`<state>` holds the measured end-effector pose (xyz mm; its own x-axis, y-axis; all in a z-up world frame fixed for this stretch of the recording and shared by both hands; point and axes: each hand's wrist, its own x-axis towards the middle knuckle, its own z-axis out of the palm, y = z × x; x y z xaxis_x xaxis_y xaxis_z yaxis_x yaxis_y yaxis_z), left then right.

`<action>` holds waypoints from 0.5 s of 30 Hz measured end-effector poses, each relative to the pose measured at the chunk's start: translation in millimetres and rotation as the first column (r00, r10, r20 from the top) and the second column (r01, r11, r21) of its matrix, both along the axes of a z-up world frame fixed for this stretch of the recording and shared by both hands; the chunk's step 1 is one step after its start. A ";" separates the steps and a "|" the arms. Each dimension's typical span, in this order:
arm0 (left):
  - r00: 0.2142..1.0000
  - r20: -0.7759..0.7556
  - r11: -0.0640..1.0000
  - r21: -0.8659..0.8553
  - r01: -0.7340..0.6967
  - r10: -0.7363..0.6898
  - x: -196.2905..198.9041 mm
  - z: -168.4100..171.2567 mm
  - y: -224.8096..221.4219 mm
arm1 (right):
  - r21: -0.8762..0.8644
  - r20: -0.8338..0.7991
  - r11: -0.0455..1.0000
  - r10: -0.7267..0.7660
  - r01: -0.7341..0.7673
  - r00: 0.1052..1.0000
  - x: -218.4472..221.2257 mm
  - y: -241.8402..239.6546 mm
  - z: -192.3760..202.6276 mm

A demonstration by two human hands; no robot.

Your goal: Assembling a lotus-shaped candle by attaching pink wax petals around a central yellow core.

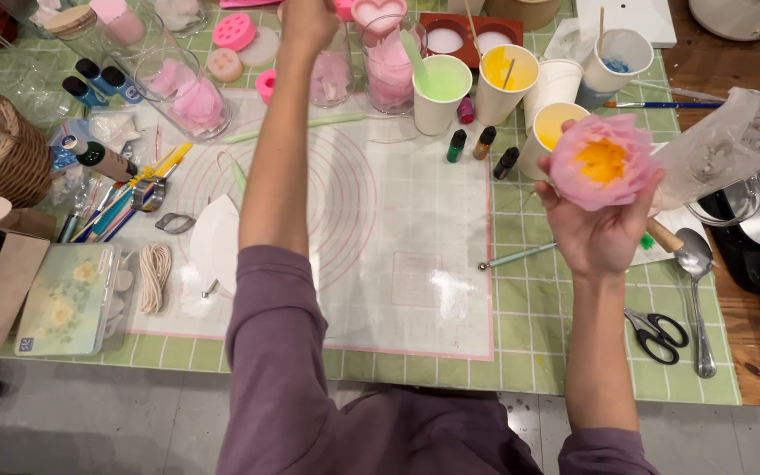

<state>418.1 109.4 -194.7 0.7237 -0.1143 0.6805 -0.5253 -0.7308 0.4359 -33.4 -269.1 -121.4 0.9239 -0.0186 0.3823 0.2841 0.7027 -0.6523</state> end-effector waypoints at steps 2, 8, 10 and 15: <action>0.982 -0.167 0.980 0.188 -0.059 0.091 -16.5 8.7 16.0 | -0.072 -0.019 0.997 0.002 -0.003 1.000 0.8 6.0 0.5; 0.735 -0.619 0.881 0.469 0.063 0.277 -12.8 13.5 4.4 | -0.084 -0.043 0.993 0.081 -0.084 0.996 6.3 18.0 0.0; 0.725 -0.631 0.894 0.446 0.045 0.278 -11.7 14.5 4.2 | -0.084 -0.036 0.993 0.080 -0.083 0.996 4.7 19.9 2.3; 0.602 -0.734 0.887 0.453 0.091 0.313 -45.0 53.0 -8.9 | -0.066 -0.025 0.993 0.100 -0.102 0.995 4.5 20.7 4.1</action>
<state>373.0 100.5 -141.8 0.9652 -0.1059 -0.2391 -0.0373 -0.9608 0.2748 -28.8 -248.4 -117.3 0.9276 0.1002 0.3599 0.1997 0.6814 -0.7042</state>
